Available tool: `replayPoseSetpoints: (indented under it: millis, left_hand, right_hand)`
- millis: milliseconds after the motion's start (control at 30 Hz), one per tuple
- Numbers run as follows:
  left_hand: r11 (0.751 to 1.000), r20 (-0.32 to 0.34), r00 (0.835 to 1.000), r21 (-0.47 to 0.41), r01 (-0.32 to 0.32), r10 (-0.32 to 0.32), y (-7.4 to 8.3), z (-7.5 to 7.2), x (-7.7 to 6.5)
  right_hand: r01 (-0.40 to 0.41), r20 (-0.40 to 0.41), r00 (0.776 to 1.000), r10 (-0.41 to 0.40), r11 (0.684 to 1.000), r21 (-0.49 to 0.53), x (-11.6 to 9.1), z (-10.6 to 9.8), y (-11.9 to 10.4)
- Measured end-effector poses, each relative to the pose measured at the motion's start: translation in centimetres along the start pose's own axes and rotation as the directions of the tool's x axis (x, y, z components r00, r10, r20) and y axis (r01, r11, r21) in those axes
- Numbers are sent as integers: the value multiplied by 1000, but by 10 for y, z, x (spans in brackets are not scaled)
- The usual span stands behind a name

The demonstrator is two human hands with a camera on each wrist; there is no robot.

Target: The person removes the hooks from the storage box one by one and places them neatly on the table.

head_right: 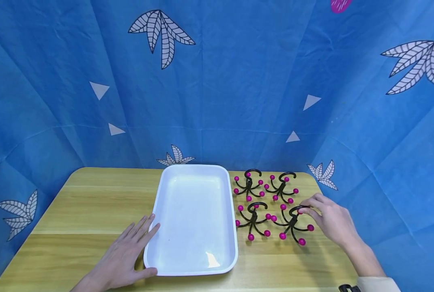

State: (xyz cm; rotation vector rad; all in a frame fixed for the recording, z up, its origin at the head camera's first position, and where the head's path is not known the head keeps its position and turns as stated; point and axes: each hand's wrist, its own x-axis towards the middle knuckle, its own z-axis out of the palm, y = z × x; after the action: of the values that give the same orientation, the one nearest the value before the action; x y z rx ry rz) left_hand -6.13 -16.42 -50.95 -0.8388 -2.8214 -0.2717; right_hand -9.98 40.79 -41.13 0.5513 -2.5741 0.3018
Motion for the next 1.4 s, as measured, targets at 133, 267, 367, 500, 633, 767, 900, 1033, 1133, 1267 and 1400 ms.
replayPoseSetpoints:
  millis: [133, 267, 367, 500, 633, 767, 900, 1033, 1133, 1267, 1400]
  left_hand:
    - [1000, 9, 1000, -4, 6, -6, 1, 0, 0]
    - [1000, 8, 1000, -3, 7, -6, 0, 0, 0]
    - [1000, 7, 1000, -4, 8, -8, 0, 0, 0]
    - [1000, 9, 1000, -6, 12, -12, 0, 0, -1]
    - [1000, 10, 1000, -10, 12, -12, -1, 1, -1]
    - [1000, 11, 1000, -12, 12, -12, -1, 0, -1]
    - [1000, 9, 1000, -5, 7, -7, -1, 0, -1]
    - [1000, 5, 1000, -1, -1, 1, -2, 0, 0]
    - [1000, 4, 1000, -4, -3, 3, -3, 0, 1]
    - [1000, 2, 1000, 0, -9, 9, -4, -1, 2]
    - [1000, -4, 1000, 20, -19, 19, -5, -1, 3]
  right_hand:
    - [-18, 8, 1000, 18, 1000, 2, -1, 3, 3]
    - [-30, 17, 999, 30, 1000, 4, -2, 7, 5]
    - [-29, 16, 999, 29, 1000, 2, -3, 10, 7]
    - [-21, 10, 1000, 21, 1000, -2, -5, 14, 8]
    - [-17, 6, 1000, 17, 1000, -1, -7, 16, 10]
    - [-31, 14, 999, 31, 1000, -1, -7, 17, 11]
    - [-59, 40, 997, 59, 998, -7, -7, 16, 11]
    - [-72, 64, 995, 73, 997, -11, -7, 14, 11]
    - [-80, 81, 993, 81, 997, -19, -6, 12, 10]
    - [-99, 100, 990, 102, 994, -34, -3, 7, 7]
    - [-112, 87, 990, 115, 993, -39, 1, 2, 2]
